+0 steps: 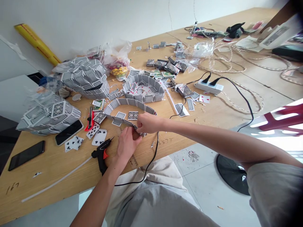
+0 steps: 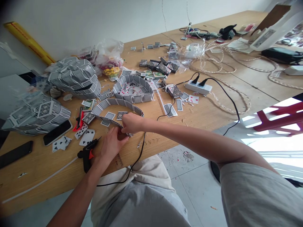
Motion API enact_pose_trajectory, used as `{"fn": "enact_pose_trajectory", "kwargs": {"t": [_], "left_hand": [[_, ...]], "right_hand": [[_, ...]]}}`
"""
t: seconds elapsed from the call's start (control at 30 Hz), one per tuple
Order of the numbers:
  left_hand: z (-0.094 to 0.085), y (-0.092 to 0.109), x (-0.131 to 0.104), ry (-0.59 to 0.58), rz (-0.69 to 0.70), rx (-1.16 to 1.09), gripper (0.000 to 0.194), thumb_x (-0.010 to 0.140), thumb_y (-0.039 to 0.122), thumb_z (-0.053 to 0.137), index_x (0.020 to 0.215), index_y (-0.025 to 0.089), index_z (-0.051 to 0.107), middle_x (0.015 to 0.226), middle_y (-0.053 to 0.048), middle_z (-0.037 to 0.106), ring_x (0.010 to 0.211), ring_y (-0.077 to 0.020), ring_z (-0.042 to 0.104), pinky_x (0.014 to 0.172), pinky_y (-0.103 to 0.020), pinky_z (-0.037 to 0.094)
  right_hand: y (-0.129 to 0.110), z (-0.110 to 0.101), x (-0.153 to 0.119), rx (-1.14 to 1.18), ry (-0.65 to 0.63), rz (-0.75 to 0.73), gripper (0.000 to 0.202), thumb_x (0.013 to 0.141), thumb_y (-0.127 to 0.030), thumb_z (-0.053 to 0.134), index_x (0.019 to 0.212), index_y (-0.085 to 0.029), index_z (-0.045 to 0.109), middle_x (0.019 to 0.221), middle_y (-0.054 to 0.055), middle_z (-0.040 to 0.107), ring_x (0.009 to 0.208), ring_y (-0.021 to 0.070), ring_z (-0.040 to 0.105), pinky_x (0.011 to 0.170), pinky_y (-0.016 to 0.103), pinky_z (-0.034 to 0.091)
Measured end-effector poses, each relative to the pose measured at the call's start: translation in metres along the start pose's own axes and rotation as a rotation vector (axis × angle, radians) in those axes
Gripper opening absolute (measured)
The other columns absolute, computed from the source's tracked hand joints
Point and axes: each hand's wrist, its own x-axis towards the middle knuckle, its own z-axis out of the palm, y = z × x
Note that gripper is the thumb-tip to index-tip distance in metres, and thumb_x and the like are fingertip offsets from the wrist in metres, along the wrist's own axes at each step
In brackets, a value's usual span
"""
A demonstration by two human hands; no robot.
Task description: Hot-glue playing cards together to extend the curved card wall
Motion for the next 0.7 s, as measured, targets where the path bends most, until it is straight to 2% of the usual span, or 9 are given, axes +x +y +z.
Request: {"fn": "enact_pose_trajectory", "kwargs": {"t": [0.23, 0.4, 0.7], "left_hand": [[-0.008, 0.002, -0.003, -0.005, 0.001, -0.065, 0.017, 0.089, 0.025, 0.080, 0.095, 0.021, 0.065, 0.103, -0.008, 0.074, 0.101, -0.0272, 0.072, 0.085, -0.035, 0.053], [-0.018, -0.002, 0.000, 0.041, 0.031, -0.169, 0.024, 0.086, 0.025, 0.084, 0.105, 0.022, 0.069, 0.105, -0.006, 0.077, 0.100, -0.0255, 0.073, 0.087, -0.035, 0.055], [-0.021, -0.002, 0.008, 0.070, 0.107, -0.179, 0.017, 0.081, 0.021, 0.084, 0.088, 0.023, 0.068, 0.088, -0.001, 0.072, 0.081, -0.0199, 0.068, 0.074, -0.030, 0.049]], "right_hand": [[-0.002, -0.001, -0.001, 0.000, -0.009, 0.005, 0.022, 0.090, -0.024, 0.067, 0.092, -0.012, 0.085, 0.092, 0.013, 0.082, 0.078, 0.0191, 0.069, 0.062, 0.028, 0.038], [-0.001, -0.002, -0.001, 0.000, -0.024, 0.014, 0.022, 0.089, -0.024, 0.067, 0.093, -0.013, 0.086, 0.088, 0.012, 0.081, 0.075, 0.0190, 0.067, 0.059, 0.028, 0.037], [0.000, -0.001, 0.001, -0.012, -0.005, 0.010, 0.023, 0.089, -0.026, 0.068, 0.092, -0.013, 0.085, 0.087, 0.012, 0.081, 0.073, 0.0184, 0.065, 0.058, 0.029, 0.034]]}}
